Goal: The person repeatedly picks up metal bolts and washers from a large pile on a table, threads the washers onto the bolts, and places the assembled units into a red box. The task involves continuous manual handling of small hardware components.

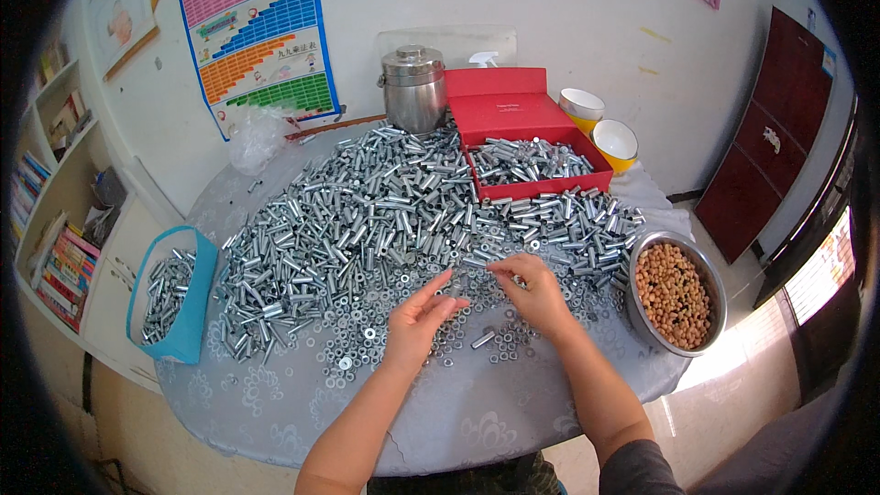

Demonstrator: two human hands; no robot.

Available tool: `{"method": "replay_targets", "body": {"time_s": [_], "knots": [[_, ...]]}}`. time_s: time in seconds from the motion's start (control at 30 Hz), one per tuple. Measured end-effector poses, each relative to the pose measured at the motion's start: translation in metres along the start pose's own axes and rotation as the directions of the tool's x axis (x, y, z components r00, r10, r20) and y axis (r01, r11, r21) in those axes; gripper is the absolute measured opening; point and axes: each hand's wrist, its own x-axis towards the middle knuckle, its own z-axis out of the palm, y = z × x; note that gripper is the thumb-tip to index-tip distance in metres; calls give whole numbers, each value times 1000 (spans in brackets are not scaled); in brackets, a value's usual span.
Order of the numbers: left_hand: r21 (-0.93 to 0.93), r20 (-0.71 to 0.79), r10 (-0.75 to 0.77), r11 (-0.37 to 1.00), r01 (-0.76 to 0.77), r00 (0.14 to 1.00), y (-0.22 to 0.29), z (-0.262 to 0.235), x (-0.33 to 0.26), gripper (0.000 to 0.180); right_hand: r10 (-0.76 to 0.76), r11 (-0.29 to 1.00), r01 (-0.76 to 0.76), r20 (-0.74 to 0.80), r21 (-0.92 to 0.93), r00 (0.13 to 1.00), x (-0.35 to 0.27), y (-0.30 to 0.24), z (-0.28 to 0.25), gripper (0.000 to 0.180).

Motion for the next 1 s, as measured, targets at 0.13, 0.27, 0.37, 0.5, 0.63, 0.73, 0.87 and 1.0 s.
{"method": "replay_targets", "body": {"time_s": [0.13,0.27,0.37,0.5,0.63,0.73,0.87,1.0], "knots": [[-17,9,0,1000,0,1000,-1,-8,4,36,-201,916,220,91,-334,975,-1,18,2,19],[-60,-34,-17,998,15,999,-2,-10,5,30,-194,894,231,133,-384,972,-2,19,2,17],[-97,-94,-49,994,40,994,-2,-10,6,24,-160,897,207,148,-392,976,-1,25,2,16],[-136,-154,-104,987,84,982,-4,-15,7,18,-9,999,10,15,-36,1000,0,18,6,16],[-234,-184,-141,968,96,973,-4,-15,6,16,266,823,-330,201,462,943,-3,-7,12,12],[-260,-200,-192,956,137,961,-1,-13,6,14,241,734,-356,268,578,933,-5,-5,18,10],[-319,-190,-217,936,149,957,-1,-11,6,13,231,709,-377,309,596,922,-5,-3,18,9],[-371,-171,-236,915,159,956,-6,-13,6,11,238,662,-386,308,642,921,-5,-6,20,10]]}}
